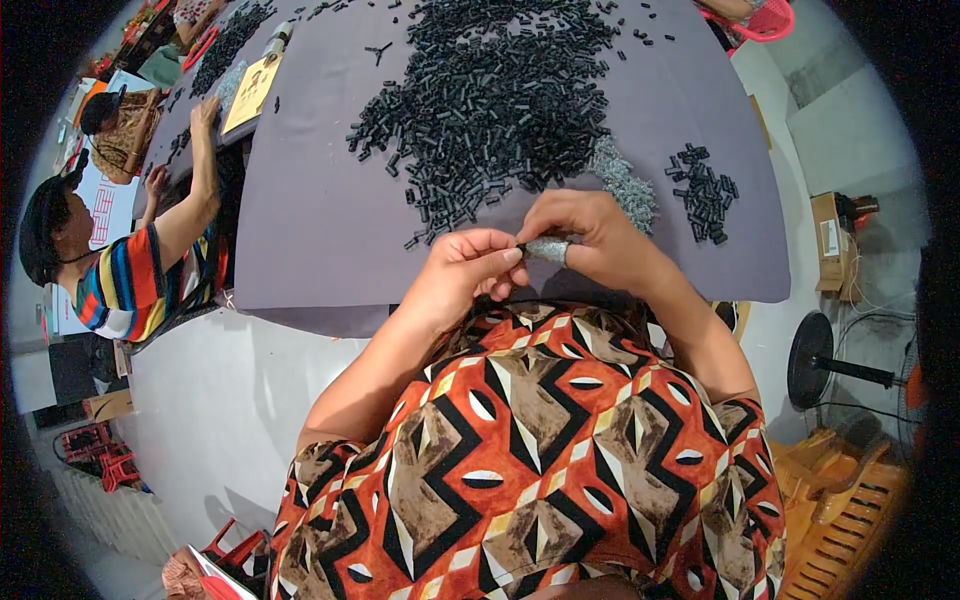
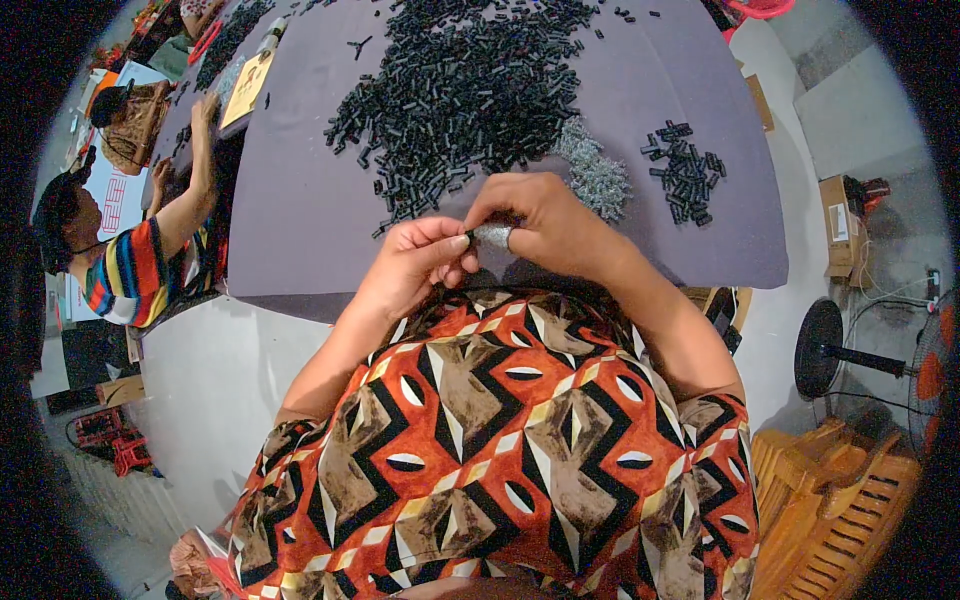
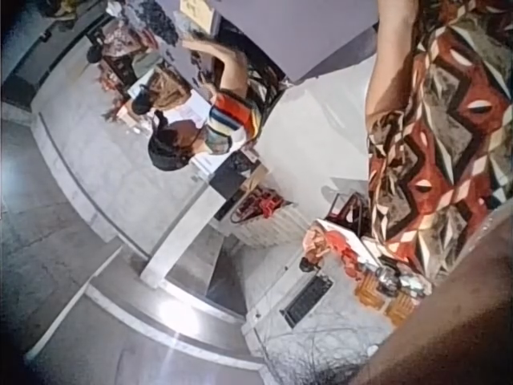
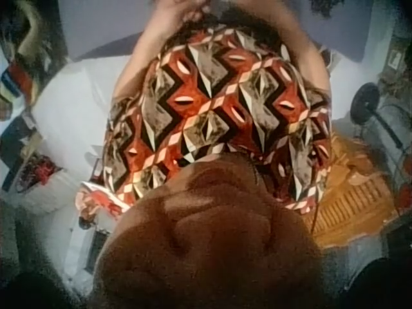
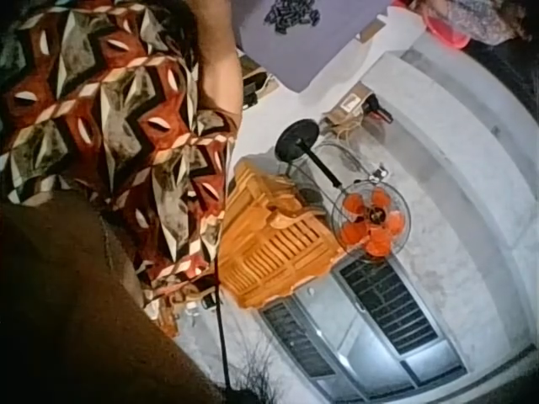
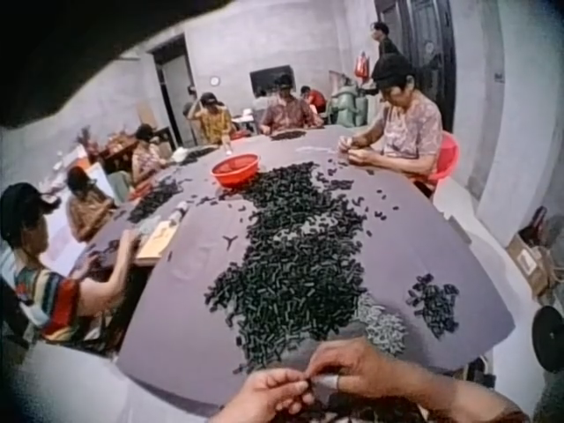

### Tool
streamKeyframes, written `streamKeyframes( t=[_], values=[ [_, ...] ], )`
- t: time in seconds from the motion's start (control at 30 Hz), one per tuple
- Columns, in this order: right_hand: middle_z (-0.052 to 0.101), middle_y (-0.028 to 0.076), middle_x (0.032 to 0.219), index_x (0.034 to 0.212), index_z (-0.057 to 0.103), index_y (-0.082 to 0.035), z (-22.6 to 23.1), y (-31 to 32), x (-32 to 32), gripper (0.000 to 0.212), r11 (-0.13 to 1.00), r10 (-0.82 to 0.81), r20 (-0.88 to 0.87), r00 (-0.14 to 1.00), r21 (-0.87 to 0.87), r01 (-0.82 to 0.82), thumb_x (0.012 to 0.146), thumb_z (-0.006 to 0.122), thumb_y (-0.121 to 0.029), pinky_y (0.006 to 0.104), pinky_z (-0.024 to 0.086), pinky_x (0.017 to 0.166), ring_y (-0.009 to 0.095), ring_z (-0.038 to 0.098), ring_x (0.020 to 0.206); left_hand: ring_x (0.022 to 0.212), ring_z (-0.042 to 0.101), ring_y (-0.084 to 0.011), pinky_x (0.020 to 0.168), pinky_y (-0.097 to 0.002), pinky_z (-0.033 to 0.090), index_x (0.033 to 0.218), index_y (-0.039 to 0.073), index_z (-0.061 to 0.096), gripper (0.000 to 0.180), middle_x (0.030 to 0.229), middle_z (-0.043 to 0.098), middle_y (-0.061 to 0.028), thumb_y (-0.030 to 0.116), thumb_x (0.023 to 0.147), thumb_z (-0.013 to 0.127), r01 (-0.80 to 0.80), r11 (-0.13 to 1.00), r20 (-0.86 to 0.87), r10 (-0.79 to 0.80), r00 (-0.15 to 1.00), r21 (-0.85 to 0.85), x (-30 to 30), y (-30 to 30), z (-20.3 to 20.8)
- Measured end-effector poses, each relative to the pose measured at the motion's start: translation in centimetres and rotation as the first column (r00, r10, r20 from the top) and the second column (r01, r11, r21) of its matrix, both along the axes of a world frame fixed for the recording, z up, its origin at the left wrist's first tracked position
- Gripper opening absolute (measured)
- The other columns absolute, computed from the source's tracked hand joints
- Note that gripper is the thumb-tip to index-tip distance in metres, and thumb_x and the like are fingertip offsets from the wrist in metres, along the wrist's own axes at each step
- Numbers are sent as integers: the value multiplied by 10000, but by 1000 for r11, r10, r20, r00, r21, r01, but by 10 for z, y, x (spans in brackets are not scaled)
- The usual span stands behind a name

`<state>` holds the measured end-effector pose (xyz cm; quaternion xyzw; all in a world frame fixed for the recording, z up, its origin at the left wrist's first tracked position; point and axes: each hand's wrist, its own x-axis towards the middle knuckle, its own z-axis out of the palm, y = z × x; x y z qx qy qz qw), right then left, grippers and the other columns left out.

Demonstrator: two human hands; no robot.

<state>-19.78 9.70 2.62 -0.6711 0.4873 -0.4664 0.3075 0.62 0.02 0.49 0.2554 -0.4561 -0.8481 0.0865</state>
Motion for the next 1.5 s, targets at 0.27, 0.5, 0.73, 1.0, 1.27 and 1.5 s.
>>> streamKeyframes(
  t=[0.27, 0.5, 0.73, 1.0, 1.27, 1.5],
  values=[
    [635, 132, 884, 937, 656, 2, 3, 5, 2, 243, 996, -13, -110, 994, -85, 3, 708, 592, 52, 357, 505, 738, 314, 637, 846, 615, 585, -71, 563, -186, 452, 1055, -14, 671, 157, 804, 700, -55, 92, 962, 602, 42, 990, 52, -35, 998, -135, -3, -3, 3],
    [635, 143, 895, 1003, 654, -4, 1, 7, 0, 325, 997, -14, -131, 991, -78, 3, 701, 568, 79, 363, 512, 755, 321, 638, 861, 629, 591, -76, 577, -211, 462, 1045, -13, 665, 154, 813, 703, -56, 106, 966, 607, -18, 911, 44, 40, 998, -411, -7, 9, 11],
    [677, 80, 999, 1198, 632, -15, 7, 12, 6, 353, 969, -113, 22, 993, 222, 105, 852, 604, 49, 255, 514, 838, 119, 647, 954, 626, 587, -82, 579, -213, 460, 1050, -8, 658, 153, 818, 704, -58, 110, 967, 608, 13, 924, 60, 11, 998, -382, -7, -1, 0],
    [658, 104, 992, 1193, 586, -16, 5, 10, -2, 287, 983, -128, -33, 991, 129, 132, 914, 600, -82, 300, 513, 793, 188, 656, 902, 625, 599, -82, 579, -216, 475, 1041, -7, 663, 146, 818, 712, -62, 103, 963, 608, -34, 950, 18, 41, 999, -310, -8, -1, -1],
    [634, 145, 874, 908, 572, -70, -6, 6, 10, 194, 989, -132, -428, 894, 1, 147, 922, 571, -263, 468, 488, 688, 370, 626, 830, 654, 593, -70, 604, -203, 470, 1034, -13, 662, 144, 831, 705, -44, 97, 968, 597, 33, 943, 26, -26, 999, -330, -8, 0, 0],
    [630, 163, 804, 896, 557, -71, -14, 10, 18, 195, 981, -181, -427, 886, -19, 191, 944, 531, -258, 501, 477, 642, 396, 626, 786, 700, 622, -99, 626, -241, 500, 1061, -4, 647, 137, 841, 693, -46, 66, 948, 610, -62, 807, 66, 124, 990, -588, -6, 18, -5]
  ],
)
